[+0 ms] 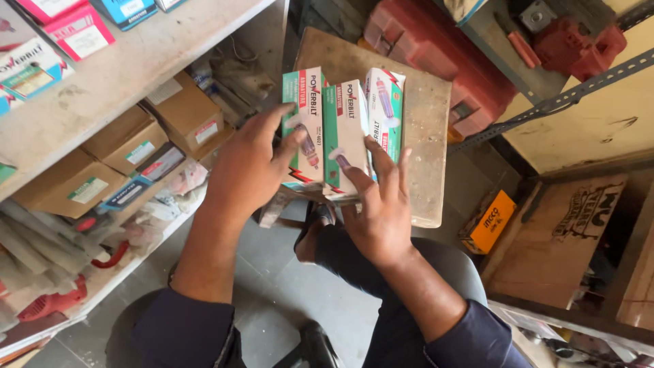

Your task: The person takes product boxes from a shelf, opens one box and removes an armature from it, then closes the boxes and stacks them on a small wooden stool. They then place the stacked boxes back onto the shelf and arrange them with the other boxes.

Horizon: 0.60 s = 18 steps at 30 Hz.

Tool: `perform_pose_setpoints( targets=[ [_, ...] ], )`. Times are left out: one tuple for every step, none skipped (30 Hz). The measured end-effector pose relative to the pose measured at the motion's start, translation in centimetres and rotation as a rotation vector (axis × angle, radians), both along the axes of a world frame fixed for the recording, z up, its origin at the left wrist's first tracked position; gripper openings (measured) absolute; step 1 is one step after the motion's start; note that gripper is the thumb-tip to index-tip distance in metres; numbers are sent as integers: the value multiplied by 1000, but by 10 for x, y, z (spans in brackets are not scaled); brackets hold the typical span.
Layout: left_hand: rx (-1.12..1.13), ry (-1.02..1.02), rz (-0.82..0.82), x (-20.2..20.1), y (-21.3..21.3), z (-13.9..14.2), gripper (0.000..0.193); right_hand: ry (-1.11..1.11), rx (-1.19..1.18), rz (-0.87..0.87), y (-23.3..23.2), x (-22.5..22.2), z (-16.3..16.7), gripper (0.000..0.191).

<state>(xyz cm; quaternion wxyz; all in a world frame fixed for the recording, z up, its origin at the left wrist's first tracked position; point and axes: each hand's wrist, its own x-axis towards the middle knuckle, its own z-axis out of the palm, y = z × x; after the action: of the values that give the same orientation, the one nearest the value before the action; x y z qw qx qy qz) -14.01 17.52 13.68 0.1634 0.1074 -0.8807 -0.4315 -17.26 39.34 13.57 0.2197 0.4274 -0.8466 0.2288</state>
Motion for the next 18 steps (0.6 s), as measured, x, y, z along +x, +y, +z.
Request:
perform_pose_setpoints(
  targets=[
    [-68,47,-61,4,-1,3,60,9,-24,17,0,1,1,69],
    [-133,93,-120,10,-1,5,72,-13,-59,28,0,2,0,69],
    [-192,133,-178,17,0,5,85,-39,-86,42,1,4,0,69],
    [-261,172,-182,23,2,5,97,-67,-111,58,1,7,-2,70],
    [-331,211,-186,29,4,4,110,-65,-59,33,0,10,-3,71],
    [-404,253,-189,35,6,3,122,-60,-10,8,-2,12,-4,72],
    [-410,206,-157,39,10,1,120,-50,38,-17,-3,15,-3,74],
    [-416,162,-127,42,14,0,118,-24,96,-60,-4,18,-2,75],
    [-422,121,-97,45,16,-2,117,5,152,-106,-6,21,1,76],
    [-396,131,-84,48,16,-4,113,33,208,-152,-7,25,5,77],
    [-371,143,-72,51,15,-7,110,21,249,-175,-8,27,10,77],
    [-345,157,-56,53,13,-11,107,13,289,-195,-9,29,17,78],
    [-273,140,-43,56,8,-16,103,3,330,-213,-9,30,24,79],
    [-200,117,-40,60,1,-21,98,-67,375,-209,-7,31,31,80],
    [-128,94,-44,60,-6,-27,94,-138,419,-212,-4,29,38,81],
    [-32,181,-74,61,-12,-34,90,-208,466,-215,-3,27,44,82],
    [70,264,-99,62,-15,-43,85,-237,400,-175,-3,24,48,87],
    [168,347,-122,62,-17,-50,80,-265,332,-133,-6,20,49,91]
  ],
)
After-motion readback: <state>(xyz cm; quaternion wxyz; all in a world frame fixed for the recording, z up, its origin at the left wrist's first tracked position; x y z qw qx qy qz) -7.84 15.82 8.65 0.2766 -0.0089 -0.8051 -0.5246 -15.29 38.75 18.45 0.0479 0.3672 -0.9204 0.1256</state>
